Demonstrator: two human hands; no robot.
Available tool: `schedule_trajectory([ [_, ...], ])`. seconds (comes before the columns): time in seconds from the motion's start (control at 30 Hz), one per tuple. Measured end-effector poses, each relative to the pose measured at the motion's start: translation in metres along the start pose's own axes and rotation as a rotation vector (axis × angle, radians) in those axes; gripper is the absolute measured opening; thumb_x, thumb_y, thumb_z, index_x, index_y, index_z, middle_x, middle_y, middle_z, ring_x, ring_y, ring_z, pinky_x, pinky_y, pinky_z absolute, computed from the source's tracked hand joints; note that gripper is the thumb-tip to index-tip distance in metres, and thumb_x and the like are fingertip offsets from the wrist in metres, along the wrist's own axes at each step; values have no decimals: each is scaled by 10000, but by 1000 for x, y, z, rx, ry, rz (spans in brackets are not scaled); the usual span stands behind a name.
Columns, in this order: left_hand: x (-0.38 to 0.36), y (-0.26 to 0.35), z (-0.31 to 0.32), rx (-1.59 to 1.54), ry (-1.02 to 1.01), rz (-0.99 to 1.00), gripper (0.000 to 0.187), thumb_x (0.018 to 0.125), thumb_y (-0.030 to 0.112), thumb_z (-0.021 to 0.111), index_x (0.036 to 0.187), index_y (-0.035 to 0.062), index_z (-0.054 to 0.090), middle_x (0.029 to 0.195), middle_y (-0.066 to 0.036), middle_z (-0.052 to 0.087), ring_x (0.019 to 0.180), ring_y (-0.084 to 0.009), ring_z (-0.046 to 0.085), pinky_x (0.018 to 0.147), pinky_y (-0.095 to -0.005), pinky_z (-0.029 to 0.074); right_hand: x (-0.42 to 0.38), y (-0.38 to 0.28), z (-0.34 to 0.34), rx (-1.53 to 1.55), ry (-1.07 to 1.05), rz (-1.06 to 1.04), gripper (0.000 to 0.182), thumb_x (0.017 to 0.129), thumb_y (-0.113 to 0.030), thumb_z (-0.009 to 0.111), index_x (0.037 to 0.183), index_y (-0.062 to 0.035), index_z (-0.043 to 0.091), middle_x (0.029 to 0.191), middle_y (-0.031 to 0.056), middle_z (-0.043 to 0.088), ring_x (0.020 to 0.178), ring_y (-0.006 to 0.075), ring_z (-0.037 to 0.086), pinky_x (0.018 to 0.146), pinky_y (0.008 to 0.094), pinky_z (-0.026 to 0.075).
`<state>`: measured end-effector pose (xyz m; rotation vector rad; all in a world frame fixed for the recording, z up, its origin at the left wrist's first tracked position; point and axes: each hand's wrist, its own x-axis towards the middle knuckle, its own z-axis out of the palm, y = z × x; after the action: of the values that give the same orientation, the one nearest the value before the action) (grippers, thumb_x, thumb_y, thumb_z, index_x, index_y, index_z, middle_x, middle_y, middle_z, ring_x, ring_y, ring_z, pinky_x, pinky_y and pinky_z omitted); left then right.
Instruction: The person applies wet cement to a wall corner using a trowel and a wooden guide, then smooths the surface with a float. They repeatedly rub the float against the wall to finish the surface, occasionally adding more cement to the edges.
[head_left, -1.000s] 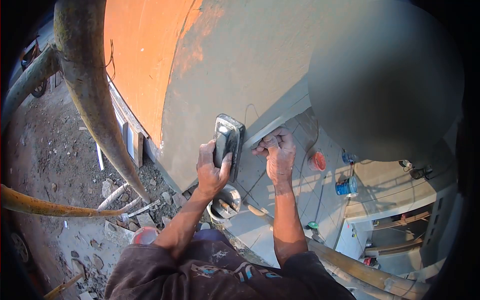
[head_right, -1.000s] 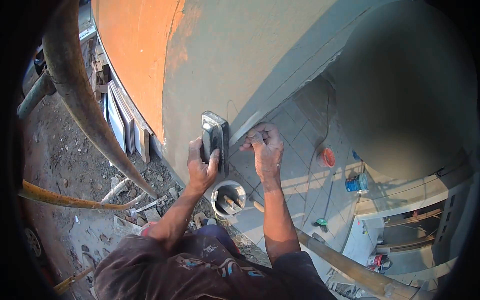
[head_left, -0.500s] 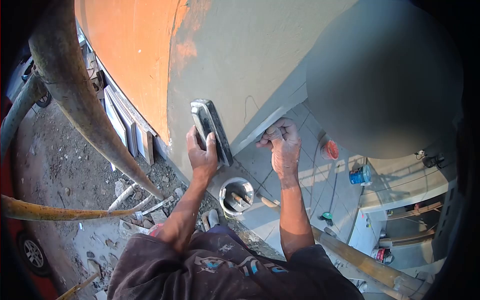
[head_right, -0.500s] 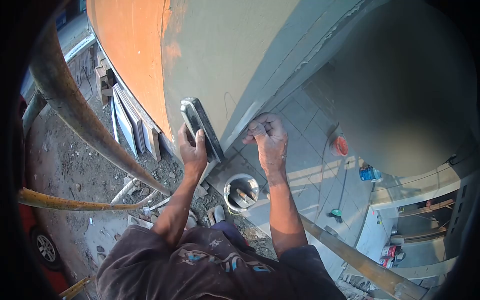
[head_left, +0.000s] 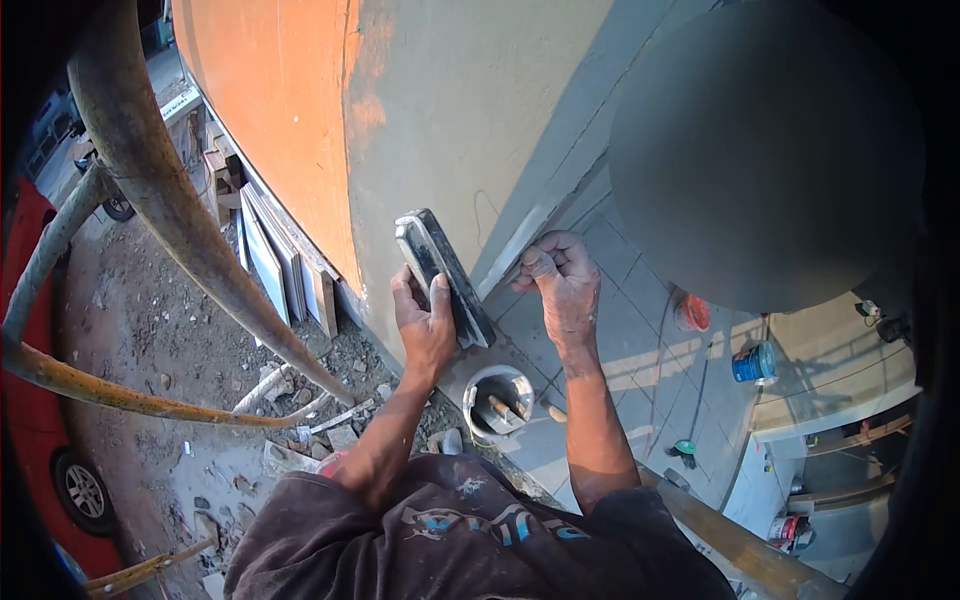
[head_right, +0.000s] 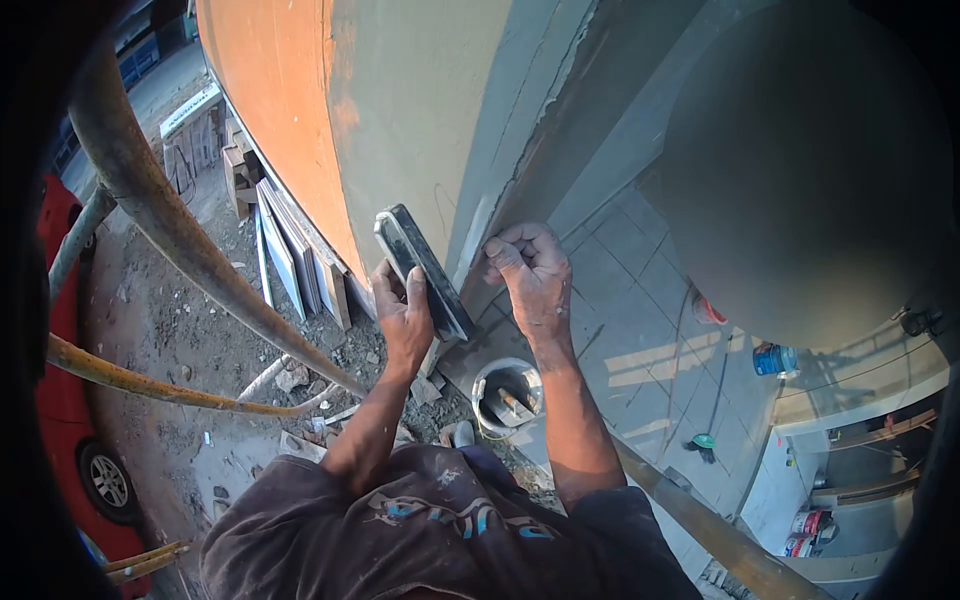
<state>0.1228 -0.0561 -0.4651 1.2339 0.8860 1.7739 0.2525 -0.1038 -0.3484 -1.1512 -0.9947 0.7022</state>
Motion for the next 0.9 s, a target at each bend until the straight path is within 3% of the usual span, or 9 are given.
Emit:
schedule_trajectory([
  [0.07, 29, 26, 12, 86, 22, 168, 360, 989, 122, 588, 1294, -44, 491, 1080, -165, 618, 944, -182, 604, 862, -354, 491, -1, 0, 0, 11, 2, 20, 189, 895, -132, 756, 980, -31, 620, 815, 38, 660, 665, 110, 618, 622, 246, 532],
  [0.1, 62, 39, 7, 281, -4, 145, 343, 981, 131, 607, 1259, -48, 514, 1017, -150, 625, 887, -183, 607, 809, -344, 497, -2, 0, -1, 7, -9, 15, 189, 894, -132, 756, 978, -31, 620, 815, 38, 663, 666, 108, 618, 623, 246, 530],
  [0.2, 137, 47, -4, 177, 16, -125, 385, 1009, 290, 589, 1179, -52, 543, 929, -103, 602, 801, -150, 560, 756, -301, 487, -6, 3, -3, 11, -12, 20, 191, 892, -130, 759, 974, -32, 618, 815, 37, 668, 668, 103, 617, 623, 246, 525],
  [0.4, 36, -7, -11, 99, 32, -230, 382, 1006, 193, 581, 1271, -64, 483, 1048, -122, 622, 928, -155, 594, 840, -310, 490, 4, 7, -3, 20, -49, -11, 198, 891, -126, 760, 980, -32, 611, 808, 39, 668, 671, 105, 617, 626, 248, 521],
  [0.43, 14, -5, -1, 76, 27, -7, 405, 994, 152, 591, 1306, -66, 451, 1080, -129, 607, 962, -170, 589, 862, -313, 484, 1, 8, -3, 46, -50, -6, 196, 892, -124, 759, 980, -31, 611, 806, 40, 667, 671, 104, 617, 626, 248, 518],
  [0.57, 74, 45, 1, 175, -72, 48, 390, 979, 146, 626, 1274, -60, 477, 1024, -130, 610, 911, -160, 592, 820, -307, 491, 2, 6, -2, 54, -44, -14, 202, 889, -126, 761, 982, -29, 610, 797, 41, 665, 666, 102, 615, 622, 251, 518],
  [0.67, 95, 29, -8, 75, -1, -119, 340, 1012, 217, 591, 1215, -44, 513, 940, -84, 601, 828, -117, 561, 752, -291, 489, 2, 9, -2, 59, -42, -23, 195, 887, -122, 760, 977, -33, 612, 795, 37, 663, 664, 101, 614, 616, 254, 525],
  [0.8, 32, 16, -9, 23, -17, -229, 354, 1001, 200, 602, 1229, -43, 482, 992, -94, 614, 885, -115, 587, 781, -273, 490, 2, 5, -3, 6, -41, -17, 174, 889, -113, 754, 963, -35, 618, 788, 32, 656, 660, 99, 611, 616, 251, 520],
  [0.9, 24, 32, 8, -4, -33, -35, 364, 985, 172, 622, 1238, -35, 463, 1008, -102, 615, 890, -122, 596, 792, -270, 489, 4, 8, 1, 43, -35, -34, 163, 889, -106, 749, 957, -33, 621, 780, 24, 648, 651, 94, 601, 609, 246, 509],
])
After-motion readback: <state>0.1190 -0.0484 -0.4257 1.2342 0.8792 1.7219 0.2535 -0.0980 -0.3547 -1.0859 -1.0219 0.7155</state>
